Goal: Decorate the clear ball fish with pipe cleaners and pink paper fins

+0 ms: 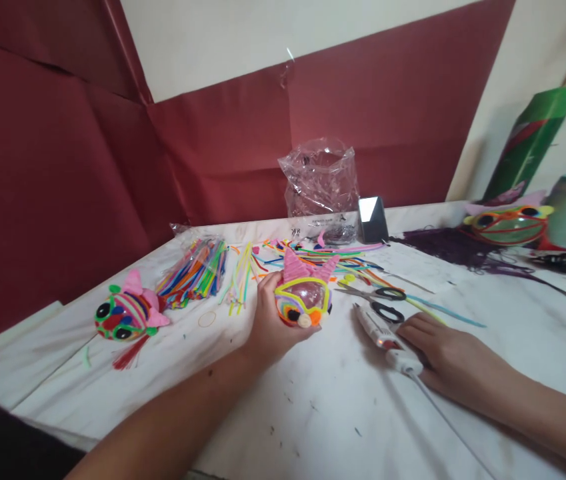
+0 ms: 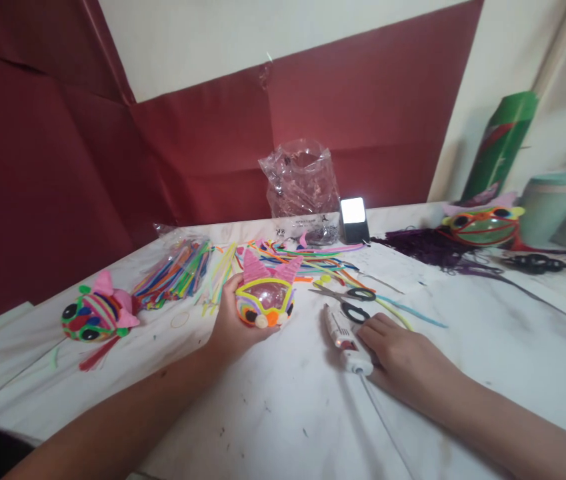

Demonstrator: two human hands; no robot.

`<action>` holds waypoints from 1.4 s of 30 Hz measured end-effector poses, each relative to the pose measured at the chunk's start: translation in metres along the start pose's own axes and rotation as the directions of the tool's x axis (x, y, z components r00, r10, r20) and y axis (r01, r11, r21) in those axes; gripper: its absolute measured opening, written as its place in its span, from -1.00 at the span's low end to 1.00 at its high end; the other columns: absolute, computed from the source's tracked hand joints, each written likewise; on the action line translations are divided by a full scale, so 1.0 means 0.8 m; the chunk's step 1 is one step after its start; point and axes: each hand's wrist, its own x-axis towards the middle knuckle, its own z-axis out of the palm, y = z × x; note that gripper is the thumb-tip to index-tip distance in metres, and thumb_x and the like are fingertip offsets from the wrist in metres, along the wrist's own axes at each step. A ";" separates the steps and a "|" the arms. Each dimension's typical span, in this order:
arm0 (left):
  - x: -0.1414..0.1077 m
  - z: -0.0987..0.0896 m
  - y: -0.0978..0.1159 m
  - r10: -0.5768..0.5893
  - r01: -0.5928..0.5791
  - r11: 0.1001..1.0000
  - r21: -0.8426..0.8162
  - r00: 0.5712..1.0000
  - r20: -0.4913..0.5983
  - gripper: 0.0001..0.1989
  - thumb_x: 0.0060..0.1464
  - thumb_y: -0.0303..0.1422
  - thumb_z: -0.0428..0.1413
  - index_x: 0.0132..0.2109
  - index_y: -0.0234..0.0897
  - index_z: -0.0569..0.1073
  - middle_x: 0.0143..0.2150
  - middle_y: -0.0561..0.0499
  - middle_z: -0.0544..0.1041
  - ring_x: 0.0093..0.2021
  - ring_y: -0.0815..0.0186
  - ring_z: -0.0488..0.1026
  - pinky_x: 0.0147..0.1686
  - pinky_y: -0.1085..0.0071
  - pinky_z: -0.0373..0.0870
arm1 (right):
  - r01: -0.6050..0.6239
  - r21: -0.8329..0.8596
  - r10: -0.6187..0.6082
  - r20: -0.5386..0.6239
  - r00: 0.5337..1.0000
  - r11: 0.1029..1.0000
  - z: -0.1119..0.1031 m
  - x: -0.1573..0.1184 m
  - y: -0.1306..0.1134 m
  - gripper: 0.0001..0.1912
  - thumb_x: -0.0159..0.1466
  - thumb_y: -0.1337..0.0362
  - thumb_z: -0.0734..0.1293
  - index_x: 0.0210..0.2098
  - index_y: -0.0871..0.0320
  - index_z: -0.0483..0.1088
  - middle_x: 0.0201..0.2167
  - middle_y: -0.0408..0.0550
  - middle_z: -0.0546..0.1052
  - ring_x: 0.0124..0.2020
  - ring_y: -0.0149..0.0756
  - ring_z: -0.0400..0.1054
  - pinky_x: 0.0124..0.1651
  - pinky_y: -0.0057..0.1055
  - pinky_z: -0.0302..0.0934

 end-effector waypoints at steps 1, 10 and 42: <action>0.000 -0.001 0.000 0.049 -0.049 0.999 0.016 0.999 0.004 0.01 -0.39 -0.20 0.43 0.21 -0.18 0.12 0.16 -0.20 0.27 0.20 -0.04 0.28 0.16 -0.01 0.26 | -0.003 0.005 0.003 0.036 0.999 1.000 -0.002 0.000 -0.001 -0.85 0.13 0.40 0.24 -0.33 0.09 0.41 -0.40 0.00 0.51 -0.29 -0.14 0.45 -0.29 -0.25 0.42; 0.003 -0.006 0.008 0.179 -0.181 0.977 0.111 0.983 0.029 0.02 -0.35 -0.22 0.43 0.23 -0.15 0.07 0.17 -0.19 0.24 0.22 -0.05 0.25 0.17 -0.02 0.25 | 0.107 0.149 -0.090 -0.121 0.989 0.983 -0.052 0.021 -0.004 -0.86 0.24 0.27 0.31 -0.21 0.03 0.45 -0.27 -0.02 0.59 -0.24 -0.18 0.51 -0.22 -0.28 0.42; 0.007 -0.005 0.009 -0.101 0.097 0.989 0.111 0.994 0.033 -0.11 -0.34 -0.26 0.40 0.16 -0.18 0.19 0.12 -0.15 0.30 0.18 -0.02 0.29 0.17 0.01 0.26 | -0.516 0.557 0.685 -0.139 0.715 0.651 -0.084 0.070 0.051 -0.83 0.04 0.20 0.26 -0.40 0.11 0.41 -0.67 -0.24 0.31 -0.64 -0.41 0.05 -0.54 -0.40 -0.03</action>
